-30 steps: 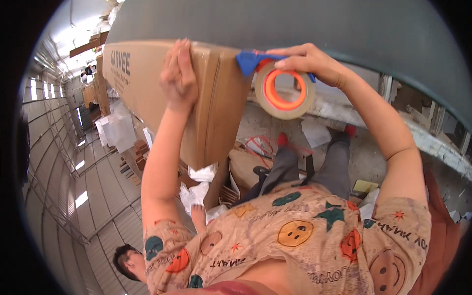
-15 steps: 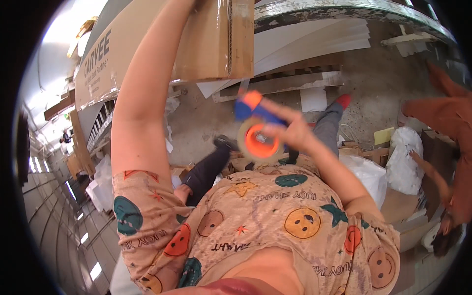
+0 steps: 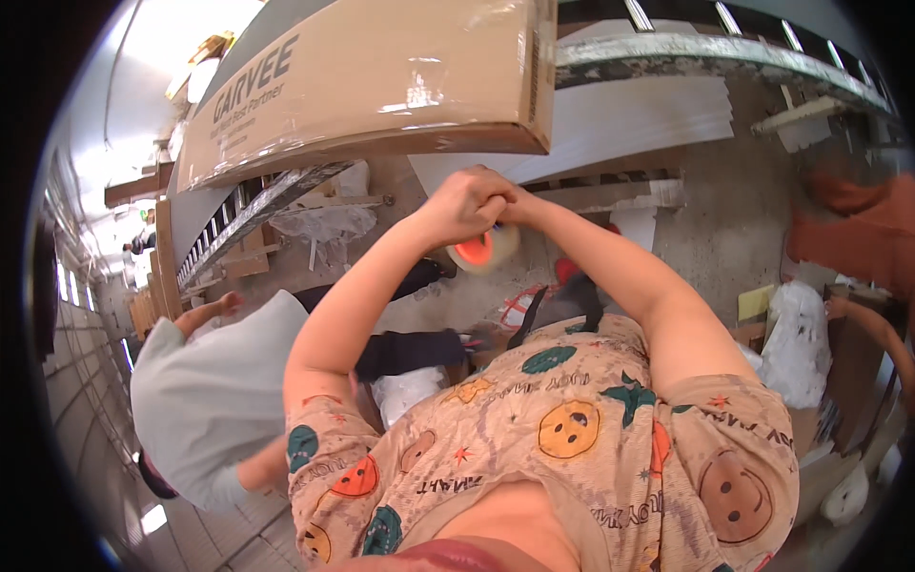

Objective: The person seals a cardboard box using a tape dispenser, places foam packaging inserts inside, and maneuvers the box on a conveyor belt.

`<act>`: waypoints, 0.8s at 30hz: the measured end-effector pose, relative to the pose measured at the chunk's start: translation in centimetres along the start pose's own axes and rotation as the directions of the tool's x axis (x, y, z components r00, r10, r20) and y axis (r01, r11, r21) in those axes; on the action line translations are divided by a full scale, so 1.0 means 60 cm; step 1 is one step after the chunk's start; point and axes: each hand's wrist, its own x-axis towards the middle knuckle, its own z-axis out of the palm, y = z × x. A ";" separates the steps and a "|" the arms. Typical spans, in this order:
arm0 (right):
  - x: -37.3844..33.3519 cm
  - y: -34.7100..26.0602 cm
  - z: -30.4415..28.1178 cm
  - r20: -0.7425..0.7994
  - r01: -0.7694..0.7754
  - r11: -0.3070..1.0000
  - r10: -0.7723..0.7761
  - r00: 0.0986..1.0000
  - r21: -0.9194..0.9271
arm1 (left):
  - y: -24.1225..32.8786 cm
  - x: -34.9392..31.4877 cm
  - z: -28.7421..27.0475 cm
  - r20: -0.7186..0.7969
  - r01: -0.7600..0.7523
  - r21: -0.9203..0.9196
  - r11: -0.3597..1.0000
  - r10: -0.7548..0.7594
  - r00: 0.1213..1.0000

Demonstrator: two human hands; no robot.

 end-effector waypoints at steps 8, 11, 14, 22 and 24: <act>-0.012 -0.081 0.007 0.402 -0.593 0.759 0.648 0.646 -0.270 | -0.177 -0.054 -0.073 -0.026 0.328 -0.050 0.943 -0.329 0.944; 0.028 -0.115 -0.007 0.367 -0.600 0.781 0.617 0.696 -0.175 | -0.230 -0.185 -0.130 -0.661 0.621 -0.436 0.651 -0.700 0.271; 0.099 -0.185 0.041 0.394 -0.558 0.818 0.562 0.727 -0.138 | -0.265 -0.375 -0.108 -0.755 0.569 -0.640 0.516 -0.562 -0.338; 0.293 -0.295 0.184 0.167 -0.371 0.906 0.341 0.925 0.202 | -0.350 -0.597 0.122 -0.277 0.269 -0.932 0.243 -0.956 -0.096; 0.382 -0.276 0.223 0.131 -0.302 0.881 0.273 0.953 0.364 | -0.364 -0.599 0.143 -0.199 0.310 -0.933 0.183 -0.980 -0.021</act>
